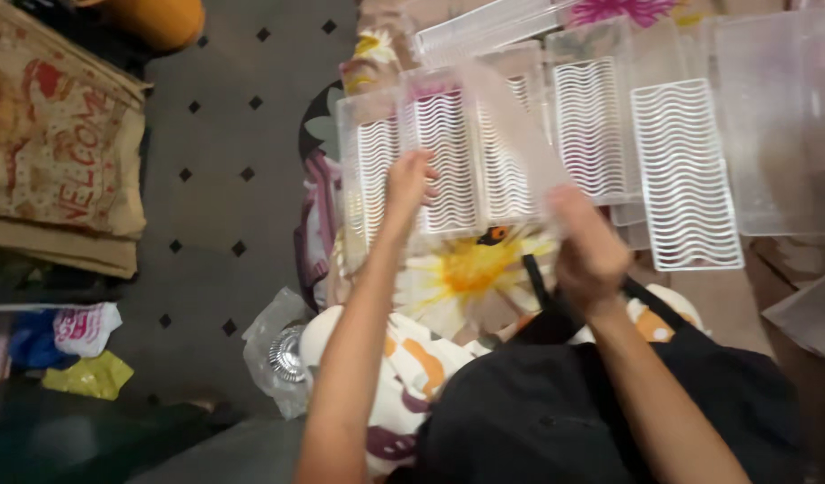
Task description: The person assembles clear plastic containers by inserting white wavy inserts into the bases and then placing the lids on top. The person handles the containers one at a time, stacking the completed units on the bed.
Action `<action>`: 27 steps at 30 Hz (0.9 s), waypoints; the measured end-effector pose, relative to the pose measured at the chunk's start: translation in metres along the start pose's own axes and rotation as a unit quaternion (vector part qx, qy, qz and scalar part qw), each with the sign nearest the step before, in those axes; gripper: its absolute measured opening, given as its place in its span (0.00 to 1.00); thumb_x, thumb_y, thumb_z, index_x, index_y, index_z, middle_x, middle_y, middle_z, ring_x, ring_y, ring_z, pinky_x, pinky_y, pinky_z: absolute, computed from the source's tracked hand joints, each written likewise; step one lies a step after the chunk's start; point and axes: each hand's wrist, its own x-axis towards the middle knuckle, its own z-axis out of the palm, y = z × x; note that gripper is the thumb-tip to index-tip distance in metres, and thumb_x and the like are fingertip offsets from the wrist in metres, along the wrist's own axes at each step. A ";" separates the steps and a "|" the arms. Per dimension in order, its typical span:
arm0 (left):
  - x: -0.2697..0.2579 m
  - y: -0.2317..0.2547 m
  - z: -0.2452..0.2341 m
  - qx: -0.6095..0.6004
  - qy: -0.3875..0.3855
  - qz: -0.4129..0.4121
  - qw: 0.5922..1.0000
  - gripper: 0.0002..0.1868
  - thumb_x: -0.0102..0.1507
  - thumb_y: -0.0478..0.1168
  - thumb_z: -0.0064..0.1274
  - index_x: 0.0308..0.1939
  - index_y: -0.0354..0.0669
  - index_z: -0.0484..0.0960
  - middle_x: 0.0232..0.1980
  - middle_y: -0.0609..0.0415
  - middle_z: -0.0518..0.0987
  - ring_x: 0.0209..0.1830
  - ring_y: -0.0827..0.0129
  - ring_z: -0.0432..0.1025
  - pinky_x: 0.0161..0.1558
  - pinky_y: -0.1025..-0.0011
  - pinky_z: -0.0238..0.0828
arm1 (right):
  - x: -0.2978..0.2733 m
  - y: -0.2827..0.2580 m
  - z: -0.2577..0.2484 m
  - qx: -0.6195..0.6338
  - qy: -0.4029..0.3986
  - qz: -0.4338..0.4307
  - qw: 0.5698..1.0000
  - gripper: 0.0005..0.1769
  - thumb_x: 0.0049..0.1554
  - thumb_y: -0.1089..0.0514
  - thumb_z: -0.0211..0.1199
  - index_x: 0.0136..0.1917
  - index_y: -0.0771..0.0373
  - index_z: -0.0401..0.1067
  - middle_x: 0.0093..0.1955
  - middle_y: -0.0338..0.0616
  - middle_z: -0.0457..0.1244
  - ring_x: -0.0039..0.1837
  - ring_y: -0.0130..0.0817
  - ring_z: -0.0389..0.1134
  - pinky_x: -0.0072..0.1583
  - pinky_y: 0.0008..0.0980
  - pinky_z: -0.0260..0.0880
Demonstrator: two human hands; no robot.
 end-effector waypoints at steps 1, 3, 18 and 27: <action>-0.005 0.010 -0.029 -0.028 -0.012 -0.025 0.999 0.25 0.70 0.55 0.44 0.58 0.37 0.78 0.36 0.51 0.81 0.27 0.65 0.73 0.27 0.69 0.69 | 0.005 -0.011 0.019 -0.031 -0.018 -0.096 0.995 0.21 0.58 0.78 0.53 0.62 0.70 0.73 0.59 0.56 0.69 0.63 0.53 0.73 0.65 0.43 0.75; -0.013 0.026 -0.062 -0.112 -0.027 -0.079 0.990 0.29 0.69 0.57 0.41 0.61 0.37 0.73 0.36 0.50 0.81 0.25 0.68 0.74 0.25 0.71 0.72 | 0.011 -0.033 0.057 -0.003 -0.090 -0.138 0.986 0.22 0.55 0.77 0.55 0.61 0.70 0.74 0.61 0.53 0.69 0.66 0.51 0.71 0.70 0.50 0.71; 0.044 -0.051 -0.138 0.235 0.262 0.055 0.935 0.19 0.56 0.35 0.51 0.51 0.41 0.84 0.47 0.40 0.84 0.48 0.49 0.78 0.51 0.58 0.73 | -0.033 -0.042 0.213 -0.058 -0.166 0.044 0.983 0.42 0.45 0.54 0.76 0.68 0.70 0.65 0.72 0.70 0.54 0.67 0.63 0.61 0.66 0.46 0.64; 0.066 -0.068 -0.123 0.262 0.226 -0.044 0.937 0.24 0.59 0.52 0.61 0.49 0.36 0.85 0.50 0.38 0.83 0.53 0.48 0.77 0.55 0.59 0.71 | -0.060 -0.010 0.225 0.061 -0.239 0.229 0.942 0.33 0.53 0.55 0.72 0.69 0.70 0.68 0.58 0.52 0.62 0.53 0.40 0.68 0.54 0.36 0.69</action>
